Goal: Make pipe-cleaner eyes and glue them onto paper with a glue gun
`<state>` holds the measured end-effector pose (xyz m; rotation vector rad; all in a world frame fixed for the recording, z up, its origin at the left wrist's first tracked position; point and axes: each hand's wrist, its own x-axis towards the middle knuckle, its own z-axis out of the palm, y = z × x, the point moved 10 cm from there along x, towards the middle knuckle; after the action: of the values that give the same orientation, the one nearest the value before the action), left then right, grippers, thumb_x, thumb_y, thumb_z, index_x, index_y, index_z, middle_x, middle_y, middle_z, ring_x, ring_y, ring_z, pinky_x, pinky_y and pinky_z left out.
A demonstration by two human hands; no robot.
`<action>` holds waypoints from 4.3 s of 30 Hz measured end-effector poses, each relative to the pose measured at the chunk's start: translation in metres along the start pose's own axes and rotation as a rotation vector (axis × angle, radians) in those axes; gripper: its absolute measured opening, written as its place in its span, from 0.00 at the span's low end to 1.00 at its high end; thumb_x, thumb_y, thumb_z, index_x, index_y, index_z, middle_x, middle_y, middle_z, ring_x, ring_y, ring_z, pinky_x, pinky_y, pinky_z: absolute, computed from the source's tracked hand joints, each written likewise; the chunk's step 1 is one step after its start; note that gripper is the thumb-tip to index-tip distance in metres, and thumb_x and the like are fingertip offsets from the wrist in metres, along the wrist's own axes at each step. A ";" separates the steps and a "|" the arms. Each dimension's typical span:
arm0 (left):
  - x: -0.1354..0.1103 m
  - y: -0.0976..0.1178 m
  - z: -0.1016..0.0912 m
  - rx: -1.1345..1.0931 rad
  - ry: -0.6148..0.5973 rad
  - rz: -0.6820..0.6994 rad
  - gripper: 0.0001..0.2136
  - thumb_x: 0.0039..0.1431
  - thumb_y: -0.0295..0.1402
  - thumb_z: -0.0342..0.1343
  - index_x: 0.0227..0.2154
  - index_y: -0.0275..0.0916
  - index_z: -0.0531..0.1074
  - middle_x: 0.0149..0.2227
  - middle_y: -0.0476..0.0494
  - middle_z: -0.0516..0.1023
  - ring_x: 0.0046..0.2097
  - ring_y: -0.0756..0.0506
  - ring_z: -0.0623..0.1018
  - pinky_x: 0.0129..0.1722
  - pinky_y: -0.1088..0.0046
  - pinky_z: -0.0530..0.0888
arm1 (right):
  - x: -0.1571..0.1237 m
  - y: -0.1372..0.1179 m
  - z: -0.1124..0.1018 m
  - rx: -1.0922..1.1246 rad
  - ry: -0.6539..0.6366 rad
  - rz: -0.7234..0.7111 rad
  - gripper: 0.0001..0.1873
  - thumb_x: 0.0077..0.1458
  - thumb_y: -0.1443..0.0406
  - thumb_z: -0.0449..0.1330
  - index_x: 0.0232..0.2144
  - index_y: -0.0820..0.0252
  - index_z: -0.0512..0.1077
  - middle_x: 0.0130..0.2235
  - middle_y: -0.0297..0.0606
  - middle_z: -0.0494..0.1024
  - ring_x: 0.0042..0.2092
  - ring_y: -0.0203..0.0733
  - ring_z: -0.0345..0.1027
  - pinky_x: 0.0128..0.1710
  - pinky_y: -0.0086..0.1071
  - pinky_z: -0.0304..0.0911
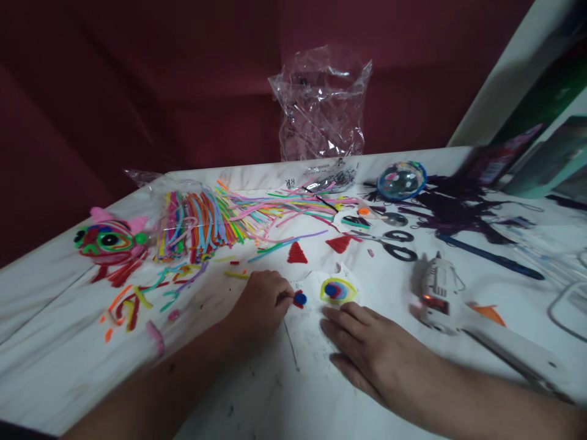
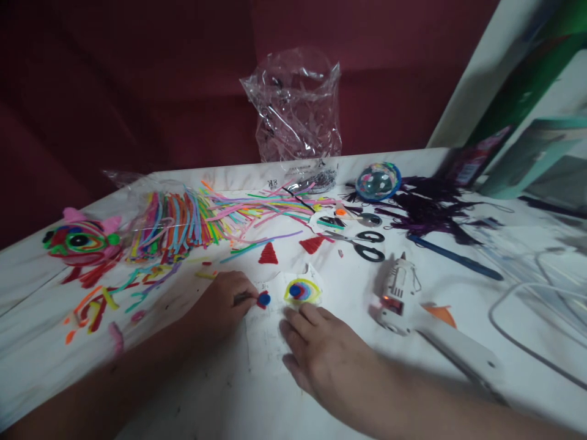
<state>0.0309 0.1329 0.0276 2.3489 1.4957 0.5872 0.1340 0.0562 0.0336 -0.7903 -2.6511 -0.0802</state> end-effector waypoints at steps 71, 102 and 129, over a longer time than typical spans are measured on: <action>-0.004 0.016 0.000 0.024 0.076 0.156 0.03 0.52 0.27 0.61 0.32 0.35 0.76 0.32 0.43 0.76 0.38 0.43 0.73 0.40 0.63 0.66 | -0.001 0.000 0.000 -0.023 0.035 -0.019 0.17 0.56 0.65 0.55 0.44 0.70 0.75 0.45 0.50 0.78 0.44 0.53 0.70 0.42 0.45 0.72; -0.020 -0.040 -0.130 -0.310 0.438 -0.216 0.09 0.54 0.36 0.53 0.26 0.36 0.73 0.24 0.51 0.72 0.27 0.51 0.69 0.28 0.76 0.64 | -0.012 0.034 0.003 0.259 0.139 0.150 0.12 0.65 0.62 0.45 0.30 0.55 0.62 0.25 0.34 0.70 0.24 0.39 0.68 0.22 0.32 0.64; -0.032 -0.024 -0.018 0.289 -0.271 0.004 0.05 0.53 0.26 0.52 0.25 0.36 0.72 0.29 0.44 0.75 0.32 0.45 0.73 0.31 0.72 0.63 | -0.008 -0.012 -0.037 0.481 0.079 -0.140 0.09 0.62 0.70 0.47 0.33 0.57 0.65 0.25 0.34 0.71 0.27 0.37 0.66 0.27 0.30 0.62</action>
<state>-0.0088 0.1141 0.0271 2.5177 1.5323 0.0478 0.1458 0.0362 0.0662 -0.4316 -2.4921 0.4624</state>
